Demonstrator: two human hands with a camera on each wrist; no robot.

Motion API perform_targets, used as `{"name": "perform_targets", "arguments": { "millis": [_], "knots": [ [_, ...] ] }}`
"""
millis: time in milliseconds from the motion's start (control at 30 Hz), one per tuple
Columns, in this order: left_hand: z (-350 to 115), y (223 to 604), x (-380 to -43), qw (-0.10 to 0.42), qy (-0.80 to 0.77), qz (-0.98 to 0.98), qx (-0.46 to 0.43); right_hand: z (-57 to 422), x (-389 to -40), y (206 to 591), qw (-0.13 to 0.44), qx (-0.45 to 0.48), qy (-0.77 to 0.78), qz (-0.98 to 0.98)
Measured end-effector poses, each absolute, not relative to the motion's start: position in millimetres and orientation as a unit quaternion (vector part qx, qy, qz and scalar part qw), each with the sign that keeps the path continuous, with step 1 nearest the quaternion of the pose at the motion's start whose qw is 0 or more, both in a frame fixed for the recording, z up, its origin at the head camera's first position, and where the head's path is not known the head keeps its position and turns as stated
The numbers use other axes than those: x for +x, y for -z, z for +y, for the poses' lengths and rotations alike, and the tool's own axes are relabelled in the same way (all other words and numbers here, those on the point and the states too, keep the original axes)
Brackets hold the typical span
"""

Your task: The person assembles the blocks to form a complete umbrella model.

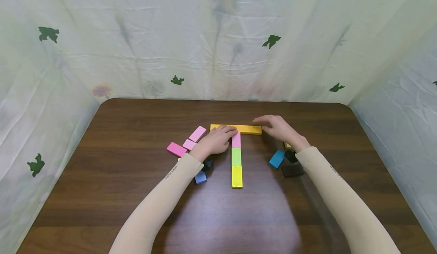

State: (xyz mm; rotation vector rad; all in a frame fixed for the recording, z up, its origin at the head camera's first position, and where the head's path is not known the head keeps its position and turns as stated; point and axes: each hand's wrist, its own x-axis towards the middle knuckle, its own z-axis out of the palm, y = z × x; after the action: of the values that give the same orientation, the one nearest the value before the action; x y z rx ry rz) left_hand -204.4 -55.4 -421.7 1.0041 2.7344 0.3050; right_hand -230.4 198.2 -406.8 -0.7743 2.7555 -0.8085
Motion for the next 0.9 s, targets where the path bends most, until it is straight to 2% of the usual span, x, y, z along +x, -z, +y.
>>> {"name": "perform_targets", "arguments": {
  "millis": [433, 633, 900],
  "knots": [
    [-55.1, 422.6, -205.4, 0.081, -0.109, 0.924, 0.357, 238.6, -210.8, 414.7, 0.084, -0.241, 0.285, 0.924],
    [-53.6, 422.2, -205.4, 0.093, -0.103, 0.924, 0.356, 254.8, -200.7, 420.5, 0.080, -0.232, 0.290, 0.925],
    [-53.6, 423.9, -207.2, 0.076, -0.108, 0.921, 0.366, 275.2, -191.6, 429.1, 0.080, -0.220, 0.302, 0.924]
  ]
}}
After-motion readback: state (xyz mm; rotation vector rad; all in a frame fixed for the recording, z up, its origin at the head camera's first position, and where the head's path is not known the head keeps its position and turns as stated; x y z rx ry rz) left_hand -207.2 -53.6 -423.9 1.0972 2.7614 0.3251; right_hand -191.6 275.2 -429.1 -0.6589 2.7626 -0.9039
